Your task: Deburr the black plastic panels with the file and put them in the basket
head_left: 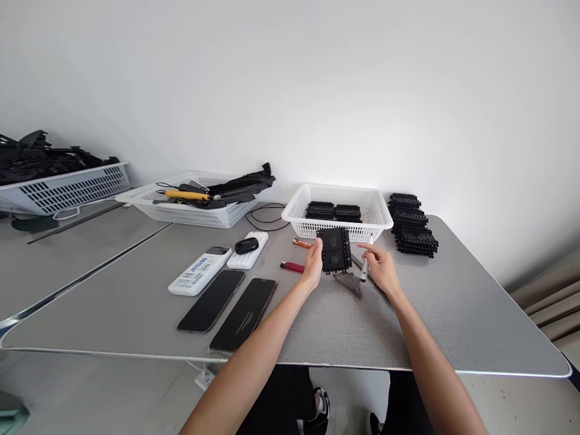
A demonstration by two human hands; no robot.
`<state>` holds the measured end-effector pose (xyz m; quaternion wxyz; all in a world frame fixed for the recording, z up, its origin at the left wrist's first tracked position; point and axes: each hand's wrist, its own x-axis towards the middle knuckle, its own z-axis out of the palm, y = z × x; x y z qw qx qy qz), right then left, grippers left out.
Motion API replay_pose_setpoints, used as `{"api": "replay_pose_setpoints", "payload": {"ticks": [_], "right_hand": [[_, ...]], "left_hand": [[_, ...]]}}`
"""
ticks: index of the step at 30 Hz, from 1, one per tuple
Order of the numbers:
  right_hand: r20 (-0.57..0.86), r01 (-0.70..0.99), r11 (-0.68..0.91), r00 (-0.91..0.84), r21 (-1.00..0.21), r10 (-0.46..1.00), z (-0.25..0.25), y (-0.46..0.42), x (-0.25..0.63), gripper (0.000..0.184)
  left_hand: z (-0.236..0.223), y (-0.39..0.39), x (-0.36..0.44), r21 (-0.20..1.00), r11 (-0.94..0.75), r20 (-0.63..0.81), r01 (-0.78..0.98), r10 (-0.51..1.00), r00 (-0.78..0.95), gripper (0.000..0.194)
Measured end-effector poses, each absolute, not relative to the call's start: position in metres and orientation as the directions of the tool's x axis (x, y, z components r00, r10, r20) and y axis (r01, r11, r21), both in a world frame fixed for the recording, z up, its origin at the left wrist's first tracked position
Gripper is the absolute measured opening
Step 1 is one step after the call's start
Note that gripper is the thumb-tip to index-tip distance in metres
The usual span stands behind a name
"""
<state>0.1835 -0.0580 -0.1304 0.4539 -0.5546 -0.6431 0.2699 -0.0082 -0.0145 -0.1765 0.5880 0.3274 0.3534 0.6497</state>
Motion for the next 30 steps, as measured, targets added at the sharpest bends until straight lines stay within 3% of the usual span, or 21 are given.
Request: {"api": "replay_pose_setpoints", "payload": {"ticks": [8,12,16,21,26,30], "right_hand": [[0.265,0.183,0.271,-0.059,-0.945,0.963,-0.144,-0.055,0.171,0.045],[0.270,0.033,0.270,0.011,-0.962,0.963,-0.144,-0.049,0.177,0.045],[0.277,0.135,0.262,0.106,-0.955,0.955,-0.144,-0.047,0.184,0.048],[0.407,0.337,0.300,0.314,-0.892,0.857,-0.135,-0.056,0.187,0.047],[0.475,0.317,0.368,0.406,-0.874,0.780,-0.131,-0.059,0.190,0.042],[0.463,0.268,0.385,0.371,-0.883,0.805,-0.133,-0.060,0.188,0.037]], "left_hand": [[-0.164,-0.032,0.002,0.916,-0.114,0.122,-0.385,0.993,-0.005,0.052],[-0.152,-0.039,0.002,0.919,-0.077,0.156,-0.386,0.972,0.176,0.051],[-0.149,-0.040,0.001,0.968,-0.071,0.119,-0.239,0.974,0.192,0.053],[-0.156,-0.036,-0.001,0.981,-0.105,0.115,-0.163,0.992,0.054,0.054],[-0.161,-0.032,-0.004,0.979,-0.150,0.152,-0.139,0.988,0.003,0.053],[-0.161,-0.032,-0.004,0.970,-0.148,0.152,-0.195,0.988,0.004,0.052]]}}
